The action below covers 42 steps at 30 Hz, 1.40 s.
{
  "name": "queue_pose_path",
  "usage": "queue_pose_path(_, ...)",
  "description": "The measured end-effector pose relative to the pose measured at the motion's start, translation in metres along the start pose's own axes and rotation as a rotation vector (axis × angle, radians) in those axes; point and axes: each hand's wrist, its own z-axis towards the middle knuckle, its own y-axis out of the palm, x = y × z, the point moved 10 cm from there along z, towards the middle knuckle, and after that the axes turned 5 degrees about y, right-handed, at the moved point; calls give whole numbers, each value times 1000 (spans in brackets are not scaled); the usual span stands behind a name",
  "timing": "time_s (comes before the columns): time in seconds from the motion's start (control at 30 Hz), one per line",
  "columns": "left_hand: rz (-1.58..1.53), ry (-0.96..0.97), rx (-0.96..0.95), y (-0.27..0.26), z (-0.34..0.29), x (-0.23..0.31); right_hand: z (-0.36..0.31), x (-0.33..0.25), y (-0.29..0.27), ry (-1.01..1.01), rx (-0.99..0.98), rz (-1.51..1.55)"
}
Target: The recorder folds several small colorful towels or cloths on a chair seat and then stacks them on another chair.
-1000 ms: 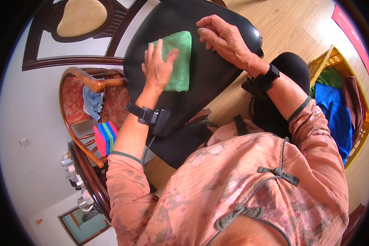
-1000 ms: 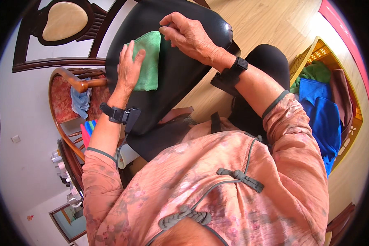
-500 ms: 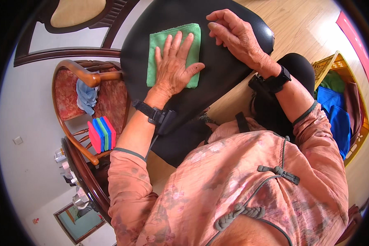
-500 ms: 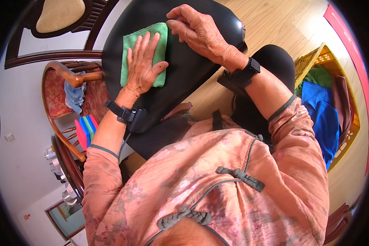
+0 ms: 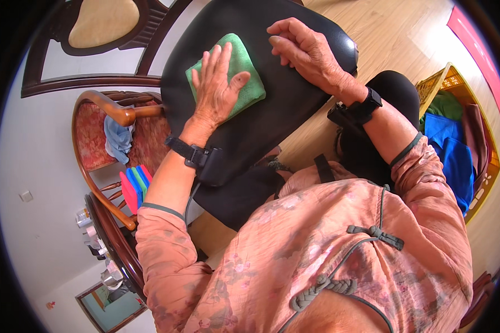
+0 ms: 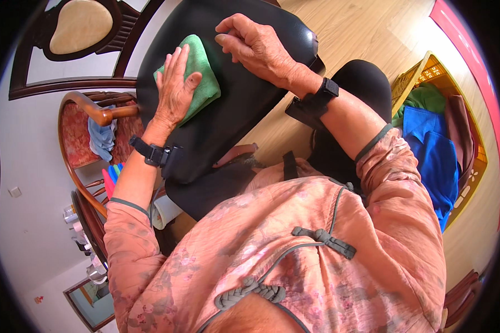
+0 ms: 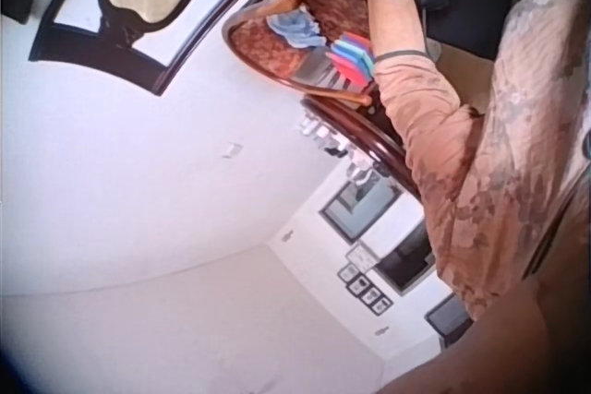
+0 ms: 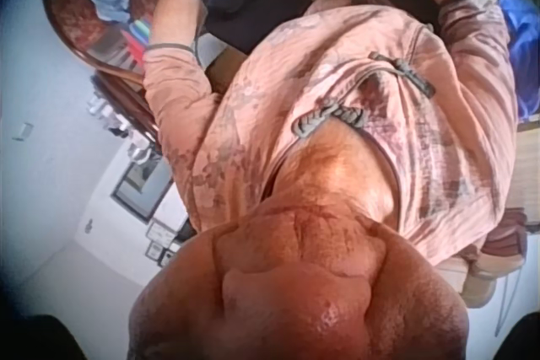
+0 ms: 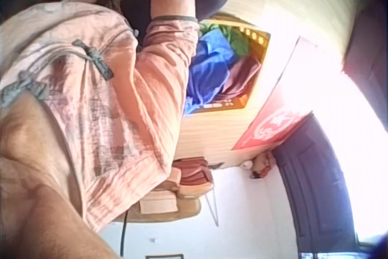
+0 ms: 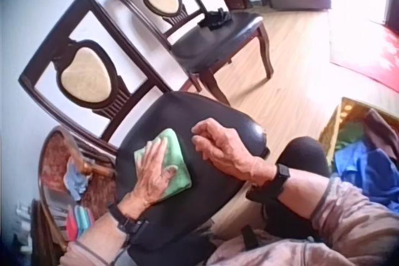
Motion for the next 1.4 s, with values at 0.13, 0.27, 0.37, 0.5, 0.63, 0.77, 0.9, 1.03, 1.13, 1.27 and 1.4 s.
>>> queue_pose_path(0.13,146,198,-40,11,-1,3,0,0,1,7,-10,9)
queue_pose_path(0.27,95,188,0,17,-3,0,0,-1,4,0,-24,1)
queue_pose_path(0.37,81,180,1,17,-3,0,1,1,4,16,-21,3)
queue_pose_path(0.5,84,165,-4,20,-2,-4,0,-2,4,11,-26,-6)
queue_pose_path(0.63,65,159,14,19,-2,-6,-2,-10,10,-70,-56,-125)
queue_pose_path(0.77,-15,140,45,16,-1,-8,-21,-30,34,-261,-163,-440)
queue_pose_path(0.9,-25,130,38,15,-1,-8,-46,-41,56,-401,-185,-719)
queue_pose_path(1.03,-22,113,55,16,-1,-11,-50,-44,70,-373,-160,-774)
queue_pose_path(1.13,-12,112,79,18,-1,-13,-53,-42,80,-362,-76,-848)
queue_pose_path(1.27,-28,111,89,21,-1,-15,-52,-41,82,-313,-24,-870)
queue_pose_path(1.4,4,99,82,22,-1,-16,-50,-36,88,-214,-53,-905)
